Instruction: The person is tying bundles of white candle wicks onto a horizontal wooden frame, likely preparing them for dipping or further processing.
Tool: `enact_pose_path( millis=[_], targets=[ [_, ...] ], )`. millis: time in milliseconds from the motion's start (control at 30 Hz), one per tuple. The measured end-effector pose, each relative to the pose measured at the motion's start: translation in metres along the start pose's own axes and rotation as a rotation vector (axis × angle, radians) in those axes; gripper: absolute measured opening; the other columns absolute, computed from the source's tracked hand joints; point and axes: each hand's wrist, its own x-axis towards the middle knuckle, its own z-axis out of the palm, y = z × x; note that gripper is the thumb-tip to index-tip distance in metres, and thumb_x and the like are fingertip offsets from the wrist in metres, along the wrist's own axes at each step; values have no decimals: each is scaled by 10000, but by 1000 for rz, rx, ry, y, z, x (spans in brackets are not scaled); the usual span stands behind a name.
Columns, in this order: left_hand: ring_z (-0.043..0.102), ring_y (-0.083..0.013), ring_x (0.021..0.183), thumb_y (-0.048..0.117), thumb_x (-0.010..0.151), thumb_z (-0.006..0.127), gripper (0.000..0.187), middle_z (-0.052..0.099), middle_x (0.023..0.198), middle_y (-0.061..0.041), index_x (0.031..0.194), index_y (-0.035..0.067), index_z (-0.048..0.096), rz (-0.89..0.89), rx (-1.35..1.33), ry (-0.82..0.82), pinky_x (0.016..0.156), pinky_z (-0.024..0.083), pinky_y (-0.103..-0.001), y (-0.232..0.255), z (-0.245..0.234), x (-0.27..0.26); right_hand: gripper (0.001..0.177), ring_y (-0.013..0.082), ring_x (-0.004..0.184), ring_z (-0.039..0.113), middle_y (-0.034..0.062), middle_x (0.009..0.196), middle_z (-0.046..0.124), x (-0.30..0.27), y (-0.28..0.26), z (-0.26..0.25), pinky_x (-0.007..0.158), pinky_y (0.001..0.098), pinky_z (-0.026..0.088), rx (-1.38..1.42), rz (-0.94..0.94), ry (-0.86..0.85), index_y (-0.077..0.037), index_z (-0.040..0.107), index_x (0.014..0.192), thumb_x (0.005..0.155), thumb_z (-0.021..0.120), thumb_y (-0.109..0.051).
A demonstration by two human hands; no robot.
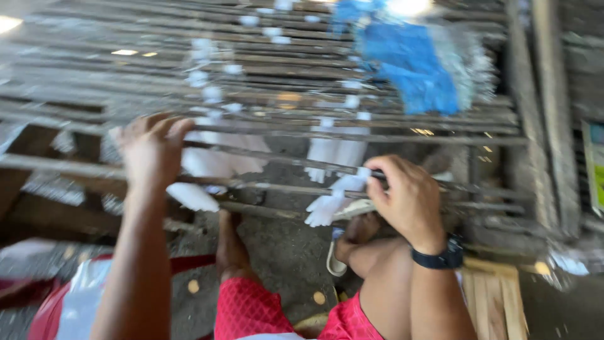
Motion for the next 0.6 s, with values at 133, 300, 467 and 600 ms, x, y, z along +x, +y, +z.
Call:
enact_pose_path(
  millis=[133, 300, 467, 600],
  targets=[
    [541, -266, 941, 248, 1000, 388, 281, 636, 1036, -61, 1052, 165, 652, 81, -123, -158, 860, 194, -401, -35, 28, 2, 131, 215, 711, 563, 25, 800, 603, 5, -3, -8, 596, 325, 416, 64, -33, 57, -100, 545, 849, 726, 532, -55],
    [393, -434, 1190, 714, 1054, 138, 797, 504, 1241, -194, 1151, 95, 631, 17, -216, -177, 981, -2, -612, -30, 27, -7, 93, 138, 617, 559, 24, 754, 596, -1, 6, 0, 551, 282, 438, 8, -60, 91, -103, 519, 884, 795, 496, -121],
    [437, -375, 1068, 546, 1063, 263, 580, 517, 1233, -165, 1191, 117, 631, 81, -55, -205, 813, 310, -491, -23, 19, -4, 49, 121, 600, 530, 23, 725, 575, -8, 12, 1, 556, 262, 424, -5, -77, 122, -115, 490, 866, 823, 471, -128],
    [449, -419, 1098, 250, 1062, 474, 348, 489, 1209, -262, 1181, -44, 616, 139, -247, -151, 848, 387, -519, -17, 20, -3, 9, 96, 559, 491, 14, 721, 562, -8, 14, 0, 521, 235, 385, 13, -71, 144, -126, 481, 837, 831, 487, -130]
  ],
)
